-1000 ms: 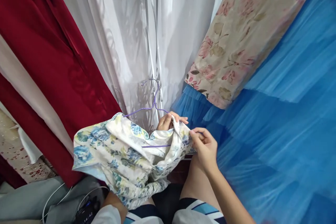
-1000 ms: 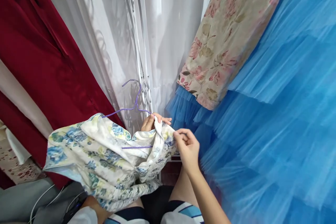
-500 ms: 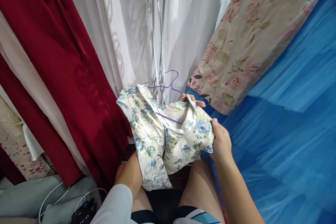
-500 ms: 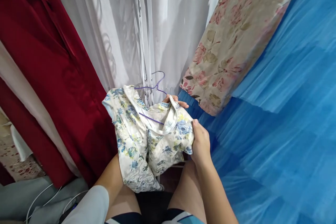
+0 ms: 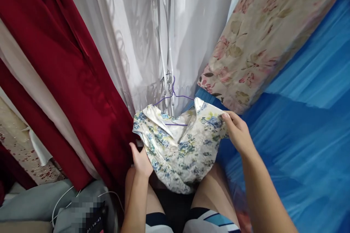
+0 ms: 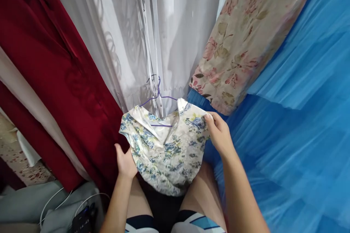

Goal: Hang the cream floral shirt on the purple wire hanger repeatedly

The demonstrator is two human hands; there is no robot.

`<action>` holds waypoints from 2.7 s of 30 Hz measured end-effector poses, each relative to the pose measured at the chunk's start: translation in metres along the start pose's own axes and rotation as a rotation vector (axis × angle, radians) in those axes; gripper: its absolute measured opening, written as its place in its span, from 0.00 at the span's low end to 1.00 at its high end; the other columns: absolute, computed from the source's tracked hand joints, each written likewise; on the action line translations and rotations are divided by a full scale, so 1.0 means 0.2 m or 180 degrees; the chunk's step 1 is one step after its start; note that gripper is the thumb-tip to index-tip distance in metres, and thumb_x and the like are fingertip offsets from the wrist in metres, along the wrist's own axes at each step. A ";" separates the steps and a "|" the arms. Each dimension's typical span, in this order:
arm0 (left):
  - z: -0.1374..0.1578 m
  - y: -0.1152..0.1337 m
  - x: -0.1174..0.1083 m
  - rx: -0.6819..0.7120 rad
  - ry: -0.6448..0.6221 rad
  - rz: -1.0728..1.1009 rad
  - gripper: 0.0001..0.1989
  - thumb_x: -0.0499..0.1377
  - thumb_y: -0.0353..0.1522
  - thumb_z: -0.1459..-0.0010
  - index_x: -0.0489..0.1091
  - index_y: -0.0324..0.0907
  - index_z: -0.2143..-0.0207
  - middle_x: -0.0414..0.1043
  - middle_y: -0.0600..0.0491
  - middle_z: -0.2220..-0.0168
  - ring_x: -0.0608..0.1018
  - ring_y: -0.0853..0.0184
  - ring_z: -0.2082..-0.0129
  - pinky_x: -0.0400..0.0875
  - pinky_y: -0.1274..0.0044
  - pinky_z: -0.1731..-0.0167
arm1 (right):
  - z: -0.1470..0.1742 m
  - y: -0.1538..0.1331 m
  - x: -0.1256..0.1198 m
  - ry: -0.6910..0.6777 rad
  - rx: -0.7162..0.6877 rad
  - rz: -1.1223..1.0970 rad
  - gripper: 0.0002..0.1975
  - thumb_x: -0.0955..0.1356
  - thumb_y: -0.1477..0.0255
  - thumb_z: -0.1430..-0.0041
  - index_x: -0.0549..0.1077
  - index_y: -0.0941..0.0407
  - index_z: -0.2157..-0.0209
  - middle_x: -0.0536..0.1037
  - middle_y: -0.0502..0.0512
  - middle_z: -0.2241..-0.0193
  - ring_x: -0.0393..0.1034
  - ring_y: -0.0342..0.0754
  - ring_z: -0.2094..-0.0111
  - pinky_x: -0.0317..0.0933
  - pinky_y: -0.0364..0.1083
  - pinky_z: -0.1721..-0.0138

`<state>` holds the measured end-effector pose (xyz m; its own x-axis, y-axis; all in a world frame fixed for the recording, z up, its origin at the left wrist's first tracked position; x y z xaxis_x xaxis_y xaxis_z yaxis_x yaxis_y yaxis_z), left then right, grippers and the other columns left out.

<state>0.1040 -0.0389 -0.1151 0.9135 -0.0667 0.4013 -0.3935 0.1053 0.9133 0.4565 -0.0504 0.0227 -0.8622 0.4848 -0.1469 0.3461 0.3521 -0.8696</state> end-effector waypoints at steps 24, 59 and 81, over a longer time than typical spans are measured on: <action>0.19 0.03 -0.19 0.0968 0.0928 -0.0026 0.23 0.65 0.37 0.47 0.70 0.40 0.49 0.75 0.44 0.52 0.76 0.55 0.49 0.68 0.66 0.48 | 0.55 0.31 0.93 -0.1185 0.0759 -0.0339 0.15 0.63 0.60 0.41 0.63 0.53 0.76 0.67 0.48 0.84 0.60 0.46 0.81 0.53 0.44 0.77; -0.12 0.75 0.65 0.3423 -0.0382 -0.2901 0.10 0.55 0.36 0.35 0.73 0.44 0.56 0.74 0.51 0.66 0.76 0.64 0.64 0.68 0.71 0.57 | 0.03 -0.30 0.77 -0.0833 0.0190 -0.1311 0.13 0.71 0.64 0.48 0.70 0.57 0.78 0.61 0.43 0.88 0.49 0.38 0.85 0.43 0.41 0.82; -0.36 -0.04 -0.19 0.0637 0.1394 0.0513 0.14 0.61 0.42 0.46 0.65 0.41 0.72 0.71 0.51 0.72 0.77 0.64 0.66 0.69 0.71 0.62 | 0.48 0.25 0.72 -0.0628 0.0913 -0.0874 0.16 0.67 0.63 0.44 0.63 0.54 0.81 0.59 0.45 0.87 0.51 0.41 0.83 0.46 0.42 0.79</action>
<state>0.0791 0.0344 -0.1429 0.7801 0.3616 0.5105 -0.5060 -0.1151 0.8548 0.3148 -0.0398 -0.0879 -0.9716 0.2324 0.0448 0.0018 0.1965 -0.9805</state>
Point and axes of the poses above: each hand's wrist, its own z-axis away from the middle knuckle, its own x-axis out of the palm, y = z × x, the point moved 9 cm from there along -z, towards the middle knuckle
